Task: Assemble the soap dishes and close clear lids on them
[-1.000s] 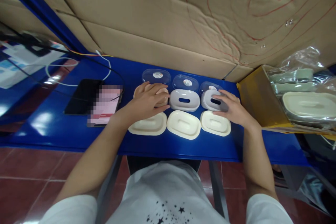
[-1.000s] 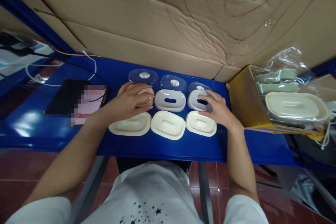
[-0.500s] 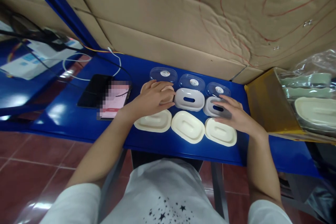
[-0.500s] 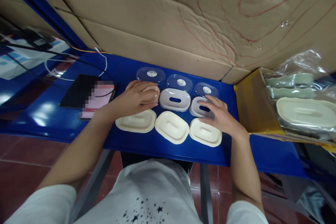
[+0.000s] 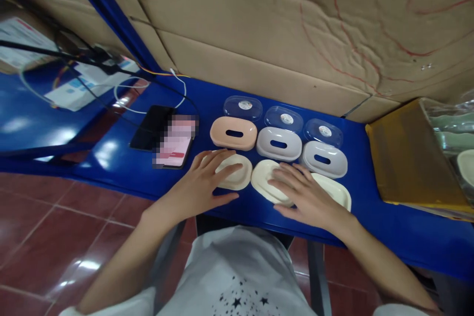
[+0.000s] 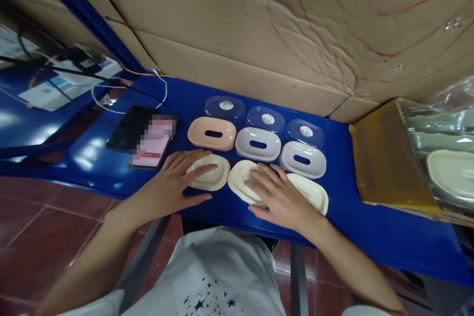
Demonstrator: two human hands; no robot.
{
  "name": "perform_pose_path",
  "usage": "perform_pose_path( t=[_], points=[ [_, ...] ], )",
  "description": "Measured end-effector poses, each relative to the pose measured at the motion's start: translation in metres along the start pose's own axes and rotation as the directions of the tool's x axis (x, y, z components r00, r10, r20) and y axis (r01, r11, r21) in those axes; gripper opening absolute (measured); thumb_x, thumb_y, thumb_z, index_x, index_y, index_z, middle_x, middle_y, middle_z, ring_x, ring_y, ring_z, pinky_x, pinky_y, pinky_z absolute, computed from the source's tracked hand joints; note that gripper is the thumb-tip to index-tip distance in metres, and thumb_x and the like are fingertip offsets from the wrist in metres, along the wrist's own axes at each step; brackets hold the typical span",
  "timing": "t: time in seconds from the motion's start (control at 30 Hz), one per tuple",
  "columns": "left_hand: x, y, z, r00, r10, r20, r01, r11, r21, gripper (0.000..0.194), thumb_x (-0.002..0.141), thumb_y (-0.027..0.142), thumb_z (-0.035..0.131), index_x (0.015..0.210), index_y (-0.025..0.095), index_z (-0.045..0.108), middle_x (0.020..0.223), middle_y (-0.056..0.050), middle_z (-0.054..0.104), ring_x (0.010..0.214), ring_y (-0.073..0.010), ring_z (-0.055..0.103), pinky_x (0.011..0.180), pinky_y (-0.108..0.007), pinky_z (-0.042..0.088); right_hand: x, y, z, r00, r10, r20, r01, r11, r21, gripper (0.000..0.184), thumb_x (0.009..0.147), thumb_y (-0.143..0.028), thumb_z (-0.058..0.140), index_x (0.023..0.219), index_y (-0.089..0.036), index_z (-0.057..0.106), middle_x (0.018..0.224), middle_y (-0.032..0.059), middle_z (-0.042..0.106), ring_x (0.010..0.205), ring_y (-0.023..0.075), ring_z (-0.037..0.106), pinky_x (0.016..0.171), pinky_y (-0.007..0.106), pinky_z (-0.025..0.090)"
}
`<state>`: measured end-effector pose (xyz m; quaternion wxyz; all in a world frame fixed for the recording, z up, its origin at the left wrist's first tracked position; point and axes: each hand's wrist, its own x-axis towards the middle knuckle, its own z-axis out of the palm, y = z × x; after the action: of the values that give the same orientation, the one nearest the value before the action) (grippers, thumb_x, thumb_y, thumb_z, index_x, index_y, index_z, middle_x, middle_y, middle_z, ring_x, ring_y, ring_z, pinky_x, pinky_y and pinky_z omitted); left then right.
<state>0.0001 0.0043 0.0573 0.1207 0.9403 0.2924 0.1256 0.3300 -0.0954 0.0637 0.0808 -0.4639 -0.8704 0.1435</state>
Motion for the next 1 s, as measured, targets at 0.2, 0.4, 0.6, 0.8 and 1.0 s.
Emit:
perform_pose_path(
  t=[0.2, 0.4, 0.6, 0.8, 1.0],
  points=[
    [-0.007, -0.008, 0.015, 0.998, -0.055, -0.039, 0.055, 0.998, 0.001, 0.054, 0.101, 0.04, 0.069, 0.151, 0.029, 0.052, 0.167, -0.016, 0.048, 0.153, -0.038, 0.047, 0.122, -0.062, 0.037, 0.004, 0.003, -0.001, 0.999, -0.034, -0.004, 0.034, 0.999, 0.015, 0.048, 0.094, -0.019, 0.061, 0.14, -0.032, 0.066, 0.16, 0.0079, 0.06, 0.157, 0.0326, 0.046, 0.132, 0.066, 0.033],
    [-0.01, -0.009, 0.03, 0.984, -0.038, -0.175, 0.039, 0.999, 0.004, 0.048, 0.103, 0.039, 0.068, 0.147, 0.026, 0.055, 0.162, -0.018, 0.054, 0.147, -0.0394, 0.053, 0.119, -0.063, 0.037, 0.005, 0.001, -0.011, 0.997, -0.07, -0.022, 0.07, 0.997, 0.028, 0.047, 0.099, -0.022, 0.063, 0.145, -0.027, 0.061, 0.165, 0.0103, 0.054, 0.158, 0.0306, 0.045, 0.131, 0.063, 0.035],
    [-0.015, -0.01, 0.034, 0.967, -0.036, -0.25, 0.036, 0.999, -0.004, 0.047, 0.102, 0.037, 0.07, 0.145, 0.027, 0.057, 0.157, -0.017, 0.057, 0.144, -0.0404, 0.055, 0.119, -0.063, 0.039, -0.035, -0.007, -0.028, 0.929, 0.206, -0.307, -0.264, 0.951, -0.163, 0.031, 0.106, -0.029, 0.064, 0.136, -0.023, 0.065, 0.133, 0.0126, 0.075, 0.121, 0.0321, 0.071, 0.099, 0.051, 0.054],
    [-0.012, -0.009, 0.033, 0.968, -0.017, -0.249, 0.018, 1.0, -0.001, 0.048, 0.1, 0.033, 0.07, 0.146, 0.026, 0.056, 0.159, -0.019, 0.054, 0.144, -0.0421, 0.054, 0.118, -0.064, 0.041, -0.068, -0.029, 0.015, 0.816, 0.345, -0.464, -0.474, 0.859, -0.195, 0.025, 0.106, -0.029, 0.065, 0.129, -0.021, 0.067, 0.12, 0.0117, 0.079, 0.111, 0.0326, 0.071, 0.089, 0.046, 0.049],
    [-0.012, -0.007, 0.03, 0.969, -0.025, -0.244, 0.02, 1.0, -0.022, 0.046, 0.099, 0.026, 0.064, 0.144, 0.026, 0.053, 0.161, -0.018, 0.052, 0.148, -0.0396, 0.051, 0.122, -0.065, 0.038, -0.062, -0.029, 0.021, 0.85, 0.331, -0.411, -0.435, 0.88, -0.191, 0.027, 0.108, -0.027, 0.062, 0.133, -0.02, 0.066, 0.129, 0.0121, 0.078, 0.117, 0.032, 0.071, 0.1, 0.05, 0.046]
  ],
)
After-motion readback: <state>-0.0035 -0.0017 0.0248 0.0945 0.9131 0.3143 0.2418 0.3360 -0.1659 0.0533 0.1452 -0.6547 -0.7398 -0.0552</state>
